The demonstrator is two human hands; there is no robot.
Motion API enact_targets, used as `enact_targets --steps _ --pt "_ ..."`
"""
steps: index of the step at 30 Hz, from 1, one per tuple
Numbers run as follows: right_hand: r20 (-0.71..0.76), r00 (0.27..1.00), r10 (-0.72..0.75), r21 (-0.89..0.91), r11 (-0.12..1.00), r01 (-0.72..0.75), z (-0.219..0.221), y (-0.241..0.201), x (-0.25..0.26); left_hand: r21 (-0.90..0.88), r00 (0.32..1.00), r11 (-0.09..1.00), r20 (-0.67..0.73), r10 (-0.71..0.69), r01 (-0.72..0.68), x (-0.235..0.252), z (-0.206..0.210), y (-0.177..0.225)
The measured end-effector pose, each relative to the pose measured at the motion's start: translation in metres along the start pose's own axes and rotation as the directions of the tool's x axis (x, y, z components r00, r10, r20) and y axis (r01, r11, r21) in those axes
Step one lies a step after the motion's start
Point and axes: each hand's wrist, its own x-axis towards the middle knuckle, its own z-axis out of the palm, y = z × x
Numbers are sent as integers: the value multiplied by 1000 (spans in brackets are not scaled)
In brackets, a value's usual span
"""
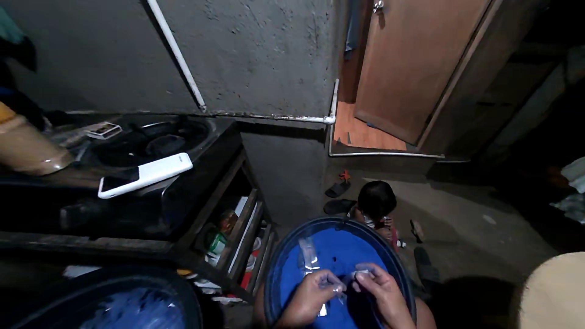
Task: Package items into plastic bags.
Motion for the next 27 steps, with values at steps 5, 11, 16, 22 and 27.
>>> enact_targets --steps 5,11,16,22,27 --pt "159 837 -524 -707 531 467 18 15 -7 6 932 996 -352 88 -92 7 21 -7" --pt "355 709 -609 -831 140 538 14 39 1 -215 890 973 -455 -22 -85 8 41 -22" --pt "398 661 -636 -834 49 550 12 49 -4 -237 891 971 -444 -90 -20 3 41 -28" --pt "121 916 -382 -673 647 359 18 47 -16 -77 856 980 -503 122 -184 -3 42 -38" --pt "55 985 -165 -505 846 170 17 37 -14 -142 920 943 -305 246 -300 -9 27 -41"
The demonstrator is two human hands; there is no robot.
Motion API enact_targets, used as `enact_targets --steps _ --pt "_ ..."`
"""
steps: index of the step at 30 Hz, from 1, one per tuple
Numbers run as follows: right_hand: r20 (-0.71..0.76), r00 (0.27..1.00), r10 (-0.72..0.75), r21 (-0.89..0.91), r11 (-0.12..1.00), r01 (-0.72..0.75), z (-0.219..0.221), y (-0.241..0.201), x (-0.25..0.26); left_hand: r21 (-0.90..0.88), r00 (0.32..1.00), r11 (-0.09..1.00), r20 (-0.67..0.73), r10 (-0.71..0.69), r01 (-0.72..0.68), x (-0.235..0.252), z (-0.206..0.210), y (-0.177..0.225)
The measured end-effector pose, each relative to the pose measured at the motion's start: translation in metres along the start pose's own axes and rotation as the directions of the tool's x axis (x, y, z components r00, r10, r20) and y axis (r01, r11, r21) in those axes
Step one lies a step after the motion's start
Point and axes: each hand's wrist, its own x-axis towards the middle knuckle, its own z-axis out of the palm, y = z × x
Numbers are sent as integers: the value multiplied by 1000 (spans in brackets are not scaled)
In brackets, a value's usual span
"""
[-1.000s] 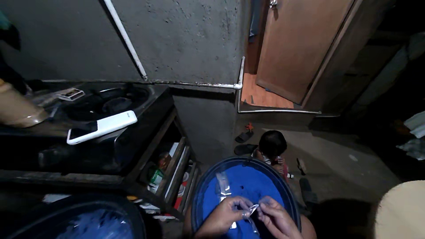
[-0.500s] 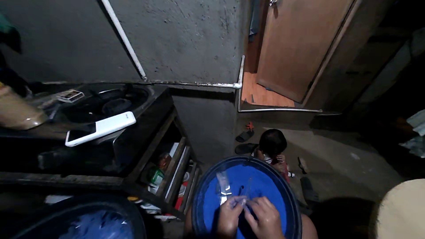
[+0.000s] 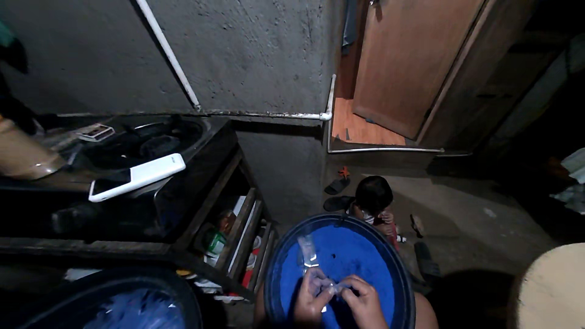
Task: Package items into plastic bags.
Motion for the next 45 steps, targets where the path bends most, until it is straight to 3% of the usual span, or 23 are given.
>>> enact_targets --steps 3,5,7,10,12,14,17,18,22,25,27,30,34,38,41,43,45 --pt "65 994 92 73 993 -96 0 1 1 -52 992 996 103 -66 72 2 -8 3" --pt "63 989 132 99 986 -138 1 2 0 59 997 996 39 -69 66 2 -6 6" --pt "69 984 165 100 980 -172 0 -1 -1 284 1000 959 -17 1 3 1 -4 6" --pt "85 976 198 33 979 -202 -2 -8 0 653 990 748 20 141 -120 -5 -1 7" --pt "79 982 172 -34 985 -170 -2 -7 3 741 979 649 50 200 -170 -8 2 7" --pt "74 996 45 -81 996 -39 -2 -3 4 709 983 693 1 184 -130 -9 2 6" --pt "86 965 -249 -61 965 254 -2 5 2 440 989 898 -143 48 20 -5 4 7" --pt "111 952 -286 -50 955 293 -2 6 1 365 986 929 -165 4 57 -3 3 7" --pt "167 957 -238 -101 961 257 -3 8 -3 459 994 885 -101 -36 79 -2 -7 4" --pt "152 935 -319 -83 939 334 -5 10 -4 329 976 919 -62 -207 216 -2 -9 8" --pt "104 967 -231 7 973 232 -8 5 -5 207 957 943 72 -282 262 -2 -14 8" --pt "27 999 19 170 985 -23 -10 -7 -5 128 922 950 235 -309 286 -3 -20 3" --pt "2 992 123 328 937 -117 -5 -10 -6 165 915 910 79 -396 380 -9 -5 6" --pt "-94 981 170 427 897 -114 -6 -5 7 271 920 910 147 -362 315 -20 -14 4" --pt "-148 972 184 420 901 -106 -14 -4 23 361 927 885 119 -357 294 -28 -24 8" --pt "-91 975 204 418 896 -148 -12 -5 28 453 947 854 59 -316 257 -30 -28 20" --pt "20 974 228 373 902 -219 -11 -7 32 495 986 858 6 -166 141 -38 -43 24"
